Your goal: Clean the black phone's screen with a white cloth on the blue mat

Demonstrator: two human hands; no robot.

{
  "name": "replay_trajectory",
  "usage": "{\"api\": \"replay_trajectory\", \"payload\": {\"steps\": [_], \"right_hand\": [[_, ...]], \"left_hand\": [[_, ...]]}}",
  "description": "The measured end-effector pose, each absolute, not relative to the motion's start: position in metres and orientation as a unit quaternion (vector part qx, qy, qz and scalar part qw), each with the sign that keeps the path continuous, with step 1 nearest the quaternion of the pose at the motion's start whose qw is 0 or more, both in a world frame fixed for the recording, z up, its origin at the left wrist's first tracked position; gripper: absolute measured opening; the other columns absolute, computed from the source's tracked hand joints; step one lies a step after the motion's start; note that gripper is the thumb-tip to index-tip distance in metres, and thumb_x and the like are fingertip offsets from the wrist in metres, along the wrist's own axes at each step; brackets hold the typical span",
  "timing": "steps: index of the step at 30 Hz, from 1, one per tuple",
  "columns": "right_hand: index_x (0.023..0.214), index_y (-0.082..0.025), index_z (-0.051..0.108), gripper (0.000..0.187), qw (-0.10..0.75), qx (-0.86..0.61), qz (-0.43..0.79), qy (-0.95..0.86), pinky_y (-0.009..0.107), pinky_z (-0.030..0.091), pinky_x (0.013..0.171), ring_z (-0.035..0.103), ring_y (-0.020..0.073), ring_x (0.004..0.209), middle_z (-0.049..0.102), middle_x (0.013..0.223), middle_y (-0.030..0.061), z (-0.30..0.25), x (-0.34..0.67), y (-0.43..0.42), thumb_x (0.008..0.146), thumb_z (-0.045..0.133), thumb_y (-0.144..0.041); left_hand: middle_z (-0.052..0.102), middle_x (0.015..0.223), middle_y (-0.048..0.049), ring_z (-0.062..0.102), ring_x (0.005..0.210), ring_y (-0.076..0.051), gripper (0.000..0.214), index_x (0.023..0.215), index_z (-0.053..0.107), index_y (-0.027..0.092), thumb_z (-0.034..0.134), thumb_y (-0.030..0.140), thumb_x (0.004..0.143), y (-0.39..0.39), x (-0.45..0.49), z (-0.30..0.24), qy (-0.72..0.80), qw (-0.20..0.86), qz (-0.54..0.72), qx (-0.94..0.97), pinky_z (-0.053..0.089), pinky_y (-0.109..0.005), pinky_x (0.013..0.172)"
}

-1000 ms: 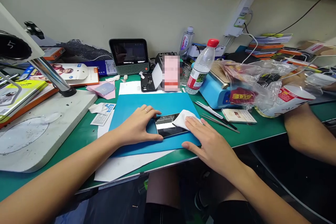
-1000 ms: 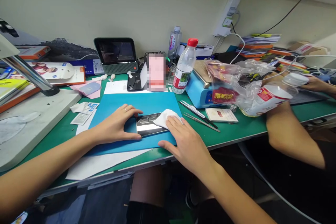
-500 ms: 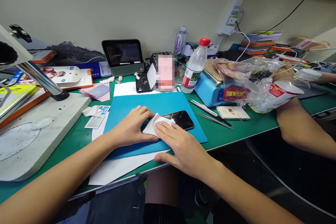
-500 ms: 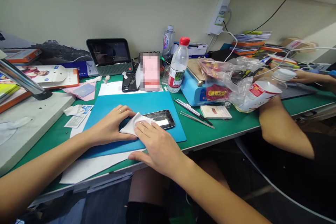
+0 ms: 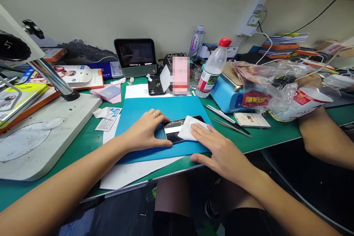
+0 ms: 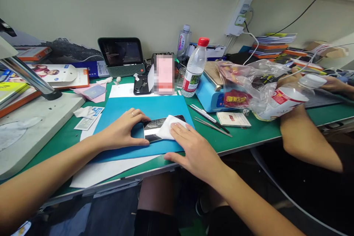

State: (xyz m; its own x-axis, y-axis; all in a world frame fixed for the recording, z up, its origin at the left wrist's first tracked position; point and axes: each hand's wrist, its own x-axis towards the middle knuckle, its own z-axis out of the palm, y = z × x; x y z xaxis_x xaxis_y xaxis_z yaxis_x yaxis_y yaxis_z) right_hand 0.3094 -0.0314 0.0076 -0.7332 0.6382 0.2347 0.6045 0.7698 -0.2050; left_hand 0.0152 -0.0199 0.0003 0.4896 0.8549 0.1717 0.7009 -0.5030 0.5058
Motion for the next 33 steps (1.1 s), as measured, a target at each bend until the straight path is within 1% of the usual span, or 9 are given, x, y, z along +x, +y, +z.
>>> {"api": "replay_trajectory", "payload": {"steps": [3, 6, 9, 12, 18, 22, 27, 30, 33], "right_hand": [[0.148, -0.011, 0.057, 0.072, 0.153, -0.301, 0.082, -0.938, 0.053, 0.042, 0.121, 0.052, 0.0327, 0.143, 0.060, 0.149, 0.0184, 0.007, 0.286, -0.035, 0.091, 0.071, -0.053], [0.145, -0.006, 0.058, 0.077, 0.166, -0.272, 0.094, -0.943, 0.052, 0.041, 0.122, 0.052, 0.0326, 0.143, 0.062, 0.146, 0.0207, 0.005, 0.265, -0.038, 0.090, 0.069, -0.059], [0.145, -0.007, 0.057, 0.079, 0.178, -0.258, 0.098, -0.945, 0.053, 0.044, 0.120, 0.054, 0.0328, 0.141, 0.063, 0.145, 0.0209, 0.004, 0.250, -0.040, 0.091, 0.065, -0.064], [0.144, -0.009, 0.058, 0.076, 0.180, -0.261, 0.104, -0.943, 0.049, 0.045, 0.119, 0.056, 0.0319, 0.139, 0.066, 0.143, 0.0187, 0.005, 0.249, -0.041, 0.091, 0.065, -0.063], [0.133, -0.014, 0.066, 0.059, 0.181, -0.350, 0.056, -0.917, 0.049, 0.052, 0.111, 0.062, 0.0334, 0.132, 0.069, 0.138, 0.0167, 0.016, 0.286, -0.026, 0.090, 0.072, -0.054], [0.128, -0.015, 0.066, 0.053, 0.165, -0.356, 0.030, -0.919, 0.051, 0.056, 0.103, 0.067, 0.0345, 0.123, 0.070, 0.134, 0.0176, 0.022, 0.297, -0.013, 0.092, 0.070, -0.053], [0.131, -0.014, 0.062, 0.063, 0.157, -0.352, 0.043, -0.922, 0.052, 0.055, 0.102, 0.064, 0.0362, 0.120, 0.068, 0.129, 0.0194, 0.019, 0.265, -0.016, 0.086, 0.075, -0.056], [0.130, -0.010, 0.062, 0.073, 0.169, -0.350, 0.054, -0.920, 0.051, 0.055, 0.100, 0.065, 0.0362, 0.115, 0.068, 0.122, 0.0206, 0.013, 0.243, -0.023, 0.084, 0.072, -0.065], [0.131, -0.005, 0.061, 0.082, 0.177, -0.338, 0.058, -0.922, 0.050, 0.056, 0.099, 0.064, 0.0365, 0.115, 0.068, 0.120, 0.0216, 0.008, 0.234, -0.033, 0.080, 0.074, -0.068]], "left_hand": [[0.064, 0.117, -0.0080, 0.056, 0.108, -0.030, 0.060, 0.122, 0.063, 0.023, 0.076, 0.065, 0.081, -0.020, 0.015, -0.001, 0.460, 0.185, 0.205, 0.844, 0.047, -0.047, 0.095], [0.064, 0.117, -0.0084, 0.056, 0.107, -0.030, 0.060, 0.120, 0.062, 0.022, 0.074, 0.067, 0.082, -0.020, 0.015, -0.003, 0.455, 0.178, 0.213, 0.846, 0.046, -0.047, 0.095], [0.063, 0.116, -0.0089, 0.056, 0.104, -0.029, 0.058, 0.118, 0.061, 0.021, 0.072, 0.067, 0.084, -0.020, 0.015, -0.003, 0.449, 0.178, 0.212, 0.849, 0.046, -0.046, 0.093], [0.063, 0.116, -0.0089, 0.055, 0.104, -0.029, 0.057, 0.119, 0.061, 0.022, 0.072, 0.065, 0.085, -0.020, 0.015, -0.002, 0.451, 0.179, 0.206, 0.850, 0.047, -0.046, 0.093], [0.062, 0.120, -0.0084, 0.054, 0.110, -0.030, 0.061, 0.124, 0.061, 0.022, 0.075, 0.064, 0.083, -0.020, 0.015, -0.001, 0.461, 0.188, 0.195, 0.845, 0.046, -0.047, 0.097], [0.062, 0.121, -0.0084, 0.054, 0.110, -0.029, 0.063, 0.126, 0.060, 0.022, 0.076, 0.065, 0.082, -0.020, 0.014, -0.001, 0.464, 0.193, 0.187, 0.844, 0.046, -0.047, 0.097], [0.061, 0.120, -0.0084, 0.053, 0.108, -0.029, 0.060, 0.123, 0.059, 0.021, 0.078, 0.062, 0.082, -0.019, 0.014, -0.002, 0.456, 0.182, 0.195, 0.849, 0.045, -0.046, 0.096], [0.061, 0.116, -0.0087, 0.052, 0.103, -0.028, 0.055, 0.116, 0.060, 0.019, 0.077, 0.059, 0.084, -0.019, 0.014, -0.002, 0.456, 0.181, 0.195, 0.850, 0.045, -0.045, 0.092], [0.060, 0.112, -0.0085, 0.051, 0.101, -0.028, 0.054, 0.112, 0.060, 0.019, 0.075, 0.063, 0.084, -0.019, 0.014, -0.002, 0.457, 0.178, 0.196, 0.849, 0.045, -0.045, 0.090]]}}
